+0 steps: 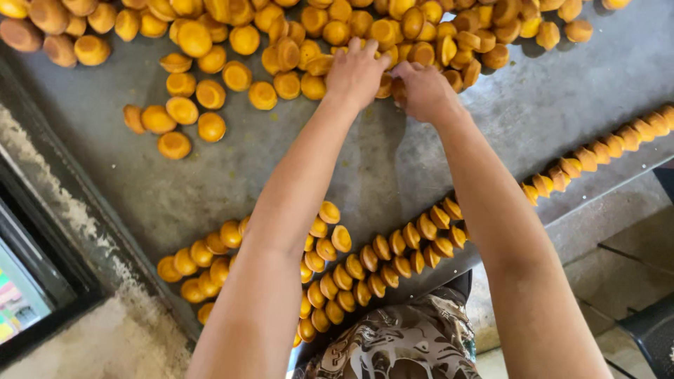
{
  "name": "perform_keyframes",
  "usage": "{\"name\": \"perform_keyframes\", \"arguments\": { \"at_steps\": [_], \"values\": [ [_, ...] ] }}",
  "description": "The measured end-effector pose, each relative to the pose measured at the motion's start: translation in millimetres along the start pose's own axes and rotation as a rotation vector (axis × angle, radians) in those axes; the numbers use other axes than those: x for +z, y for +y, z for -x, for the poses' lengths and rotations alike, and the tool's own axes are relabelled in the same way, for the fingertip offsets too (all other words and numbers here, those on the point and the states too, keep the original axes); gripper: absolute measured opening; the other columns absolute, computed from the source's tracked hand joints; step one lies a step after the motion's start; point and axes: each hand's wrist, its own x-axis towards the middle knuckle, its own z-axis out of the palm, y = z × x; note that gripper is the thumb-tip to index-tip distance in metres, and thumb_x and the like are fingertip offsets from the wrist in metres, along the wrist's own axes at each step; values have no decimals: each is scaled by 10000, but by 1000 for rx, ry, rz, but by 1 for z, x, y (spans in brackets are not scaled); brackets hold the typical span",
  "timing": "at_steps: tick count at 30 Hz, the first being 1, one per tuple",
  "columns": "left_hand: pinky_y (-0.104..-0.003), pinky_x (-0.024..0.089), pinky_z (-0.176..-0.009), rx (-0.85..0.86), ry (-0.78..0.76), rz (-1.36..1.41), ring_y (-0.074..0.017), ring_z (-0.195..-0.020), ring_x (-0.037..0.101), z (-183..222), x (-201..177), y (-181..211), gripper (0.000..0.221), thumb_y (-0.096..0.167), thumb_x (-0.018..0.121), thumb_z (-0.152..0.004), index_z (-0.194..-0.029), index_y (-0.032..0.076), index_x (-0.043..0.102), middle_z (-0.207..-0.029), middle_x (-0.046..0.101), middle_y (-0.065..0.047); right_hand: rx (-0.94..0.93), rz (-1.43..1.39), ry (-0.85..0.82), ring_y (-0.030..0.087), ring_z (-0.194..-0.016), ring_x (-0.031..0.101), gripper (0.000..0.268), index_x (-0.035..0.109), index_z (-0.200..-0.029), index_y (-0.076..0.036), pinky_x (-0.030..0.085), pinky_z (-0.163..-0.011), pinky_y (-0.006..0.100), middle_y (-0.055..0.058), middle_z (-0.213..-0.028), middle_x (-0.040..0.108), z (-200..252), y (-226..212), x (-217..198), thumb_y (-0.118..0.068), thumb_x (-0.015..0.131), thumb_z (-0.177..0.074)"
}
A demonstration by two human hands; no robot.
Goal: The person organizes yellow baked goods into straight lines on a large metal surface by hand.
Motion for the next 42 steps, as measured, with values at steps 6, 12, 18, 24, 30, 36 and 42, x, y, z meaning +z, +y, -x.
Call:
{"name": "perform_keyframes", "arguments": {
  "at_steps": [6, 12, 18, 24, 30, 36, 42],
  "values": [
    [-560, 473, -922, -28, 233, 251, -444, -1210, 508, 47, -10, -13, 513, 142, 791, -798, -1287, 142, 637, -1384, 533, -177, -62, 25, 77, 430, -1118, 602, 490, 643, -1270, -91, 517, -934, 489, 217, -1215, 578, 46, -18, 6, -155, 840, -826],
    [-415, 529, -1051, -101, 491, 788, -359, -1217, 636, 174, -19, 32, 452, 201, 856, -832, -1176, 61, 597, -1292, 649, -148, 23, -64, 262, 418, -1092, 605, 352, 619, -1130, -79, 518, -897, 479, 228, -1405, 549, 105, -16, 25, -163, 832, -863],
    [-443, 491, -1095, -109, 149, 764, -342, -1287, 595, 272, -14, 80, 391, 249, 844, -835, -1099, 77, 614, -1373, 646, -142, 126, -126, 268, 400, -1052, 621, 468, 591, -1235, -52, 496, -913, 490, 154, -1040, 690, 144, -37, 28, -249, 820, -878],
    [-730, 46, -1219, -147, 60, 417, -279, -1393, 482, 299, -5, 110, 402, 258, 861, -750, -1073, 141, 651, -1251, 712, -17, 112, -43, 129, 413, -965, 673, 392, 690, -1209, -137, 533, -845, 511, 178, -984, 729, 184, -84, 39, -347, 770, -888],
    [-772, 19, -1164, -236, 71, 357, -320, -1439, 408, 311, -6, 117, 667, 273, 874, -720, -1315, 140, 604, -1197, 717, -51, 92, -157, -95, 401, -864, 695, 391, 717, -1184, -140, 539, -784, 512, 179, -853, 729, 201, -113, 49, -380, 765, -880],
    [-778, 12, -1163, -241, -14, 323, -318, -1478, 368, 312, -13, 118, 706, 286, 871, -736, -1362, 132, 583, -1196, 716, -64, 7, -338, -132, 384, -887, 706, 395, 700, -1178, -132, 550, -776, 489, 152, -944, 745, 206, -127, 60, -368, 756, -866],
    [-783, 11, -1162, -233, -17, 373, -319, -1479, 349, 311, -15, 117, 716, 308, 878, -729, -1356, 132, 580, -1229, 714, -64, 16, -330, -192, 391, -945, 694, 432, 668, -1210, -123, 542, -815, 492, 157, -994, 741, 206, -125, 56, -365, 766, -866]
  ]
}}
